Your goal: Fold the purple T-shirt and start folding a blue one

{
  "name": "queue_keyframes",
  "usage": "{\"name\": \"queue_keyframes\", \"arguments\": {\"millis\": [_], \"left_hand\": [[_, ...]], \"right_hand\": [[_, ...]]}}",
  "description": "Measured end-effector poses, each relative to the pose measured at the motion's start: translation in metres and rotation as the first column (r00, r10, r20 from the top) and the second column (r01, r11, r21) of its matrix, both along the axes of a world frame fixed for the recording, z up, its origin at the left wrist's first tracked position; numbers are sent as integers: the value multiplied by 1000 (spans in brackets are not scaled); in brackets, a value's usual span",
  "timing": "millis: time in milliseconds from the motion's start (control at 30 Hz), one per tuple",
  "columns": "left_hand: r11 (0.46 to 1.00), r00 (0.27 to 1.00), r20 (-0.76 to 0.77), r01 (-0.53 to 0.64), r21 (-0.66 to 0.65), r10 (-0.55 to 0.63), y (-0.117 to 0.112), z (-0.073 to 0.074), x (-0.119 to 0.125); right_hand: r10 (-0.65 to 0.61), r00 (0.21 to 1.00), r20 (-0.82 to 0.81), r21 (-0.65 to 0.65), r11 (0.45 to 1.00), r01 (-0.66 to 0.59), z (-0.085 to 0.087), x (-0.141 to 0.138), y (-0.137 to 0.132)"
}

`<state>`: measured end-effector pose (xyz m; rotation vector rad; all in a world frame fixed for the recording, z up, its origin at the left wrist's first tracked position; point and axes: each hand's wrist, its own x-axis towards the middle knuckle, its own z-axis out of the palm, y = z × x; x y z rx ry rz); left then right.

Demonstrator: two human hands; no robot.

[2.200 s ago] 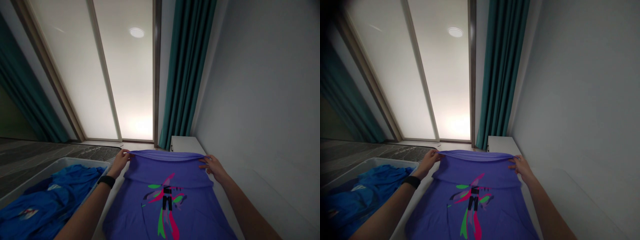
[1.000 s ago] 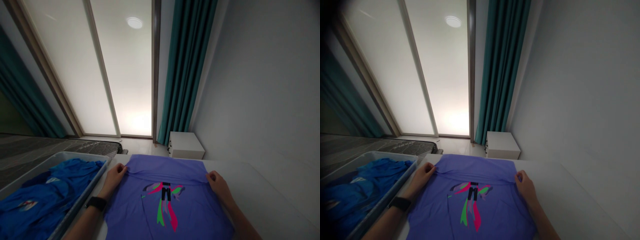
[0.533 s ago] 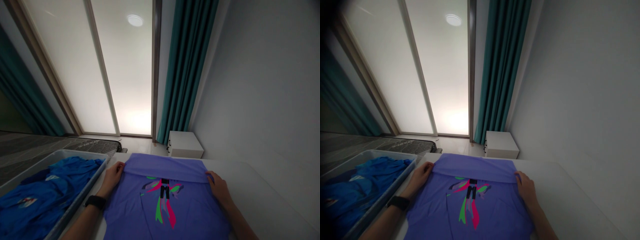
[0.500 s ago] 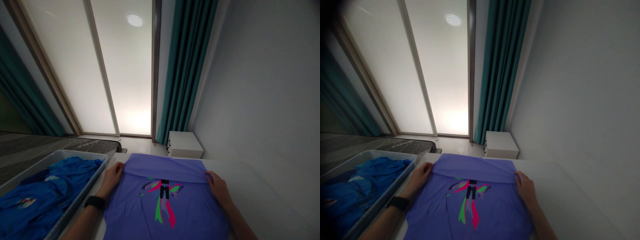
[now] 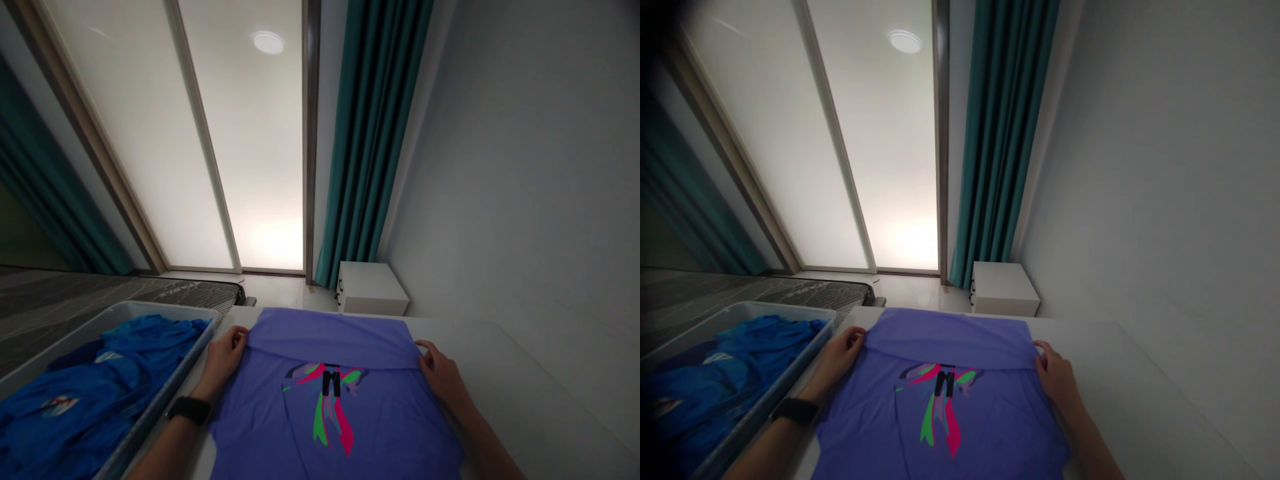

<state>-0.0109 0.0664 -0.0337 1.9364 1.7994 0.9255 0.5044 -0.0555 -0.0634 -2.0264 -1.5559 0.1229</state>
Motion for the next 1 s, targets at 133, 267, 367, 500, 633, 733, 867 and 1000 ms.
{"name": "queue_keyframes", "arguments": {"millis": [133,267,367,500,633,733,867,1000], "left_hand": [[1000,1000,-25,-14,-5,14,-1,1,1],[999,999,-45,-27,-18,26,-3,7,3],[999,999,-39,-36,-19,35,-4,9,5],[999,999,-28,-37,-8,36,-3,7,4],[999,999,25,-34,-23,34,5,4,4],[997,997,73,-31,-65,36,19,6,6],[995,999,20,-38,-97,40,43,11,12],[995,998,-49,-52,-83,49,49,15,15]], "right_hand": [[-12,999,30,-3,1000,12,0,-3,0],[-36,996,80,-2,999,37,-2,-5,0],[-47,993,108,-4,999,47,-4,-6,0],[-59,987,151,-14,998,61,-8,-6,-1],[-75,980,186,-44,995,85,-11,-5,-1],[-82,976,202,-57,994,95,-12,-5,0],[-82,976,204,-53,994,94,-14,-4,0],[-84,979,183,-65,993,97,-18,0,1]]}}
